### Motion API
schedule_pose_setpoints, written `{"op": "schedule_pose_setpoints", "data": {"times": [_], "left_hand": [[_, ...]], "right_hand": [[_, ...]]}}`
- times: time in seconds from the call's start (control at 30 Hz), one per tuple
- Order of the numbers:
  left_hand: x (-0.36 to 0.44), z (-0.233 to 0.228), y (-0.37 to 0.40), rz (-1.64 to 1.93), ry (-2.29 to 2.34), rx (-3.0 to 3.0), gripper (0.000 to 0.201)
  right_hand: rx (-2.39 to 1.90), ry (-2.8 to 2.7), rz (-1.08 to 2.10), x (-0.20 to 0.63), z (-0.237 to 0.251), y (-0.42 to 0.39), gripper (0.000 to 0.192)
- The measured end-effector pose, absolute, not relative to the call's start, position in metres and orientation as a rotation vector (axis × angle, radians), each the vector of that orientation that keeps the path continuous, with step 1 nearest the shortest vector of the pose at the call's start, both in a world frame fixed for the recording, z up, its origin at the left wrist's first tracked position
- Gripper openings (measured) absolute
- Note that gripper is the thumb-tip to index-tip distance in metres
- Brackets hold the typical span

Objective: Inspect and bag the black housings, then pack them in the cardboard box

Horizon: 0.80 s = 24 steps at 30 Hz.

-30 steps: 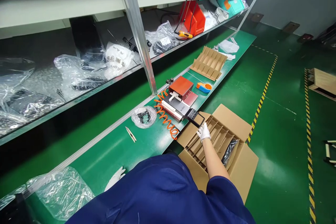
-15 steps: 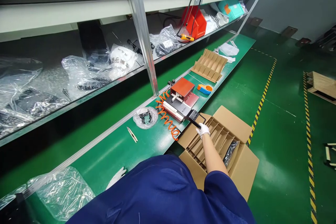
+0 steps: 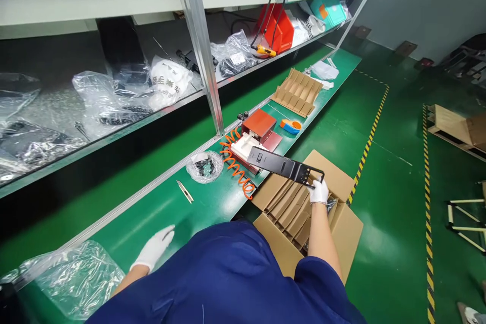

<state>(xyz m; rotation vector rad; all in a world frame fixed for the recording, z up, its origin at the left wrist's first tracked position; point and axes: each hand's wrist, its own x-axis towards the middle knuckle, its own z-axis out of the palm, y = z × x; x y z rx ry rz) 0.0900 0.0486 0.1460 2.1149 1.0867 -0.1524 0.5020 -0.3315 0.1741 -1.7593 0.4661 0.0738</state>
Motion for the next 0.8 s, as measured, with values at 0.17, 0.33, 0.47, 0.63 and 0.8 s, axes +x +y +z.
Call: {"op": "schedule_pose_setpoints", "data": {"times": [0.17, 0.33, 0.47, 0.63, 0.8], "left_hand": [[0.139, 0.187, 0.073, 0.207, 0.896, 2.019, 0.062], [0.186, 0.253, 0.056, -0.108, 0.413, 1.679, 0.056], [0.168, 0.271, 0.035, 0.183, 0.606, 1.402, 0.049], [0.134, 0.276, 0.027, 0.909, 0.959, 1.277, 0.047], [0.125, 0.286, 0.026, 1.342, 1.050, 1.001, 0.045]], "right_hand": [[-1.689, -0.010, 0.315, 0.535, 0.249, -0.270, 0.018], [-1.702, -0.616, 0.727, 0.533, 0.303, -0.114, 0.012], [-1.521, -0.904, 0.718, 0.478, 0.328, -0.033, 0.028], [-1.514, -1.228, 0.649, 0.340, 0.306, -0.029, 0.062], [-1.604, -1.489, 0.746, 0.243, 0.260, -0.033, 0.096]]}}
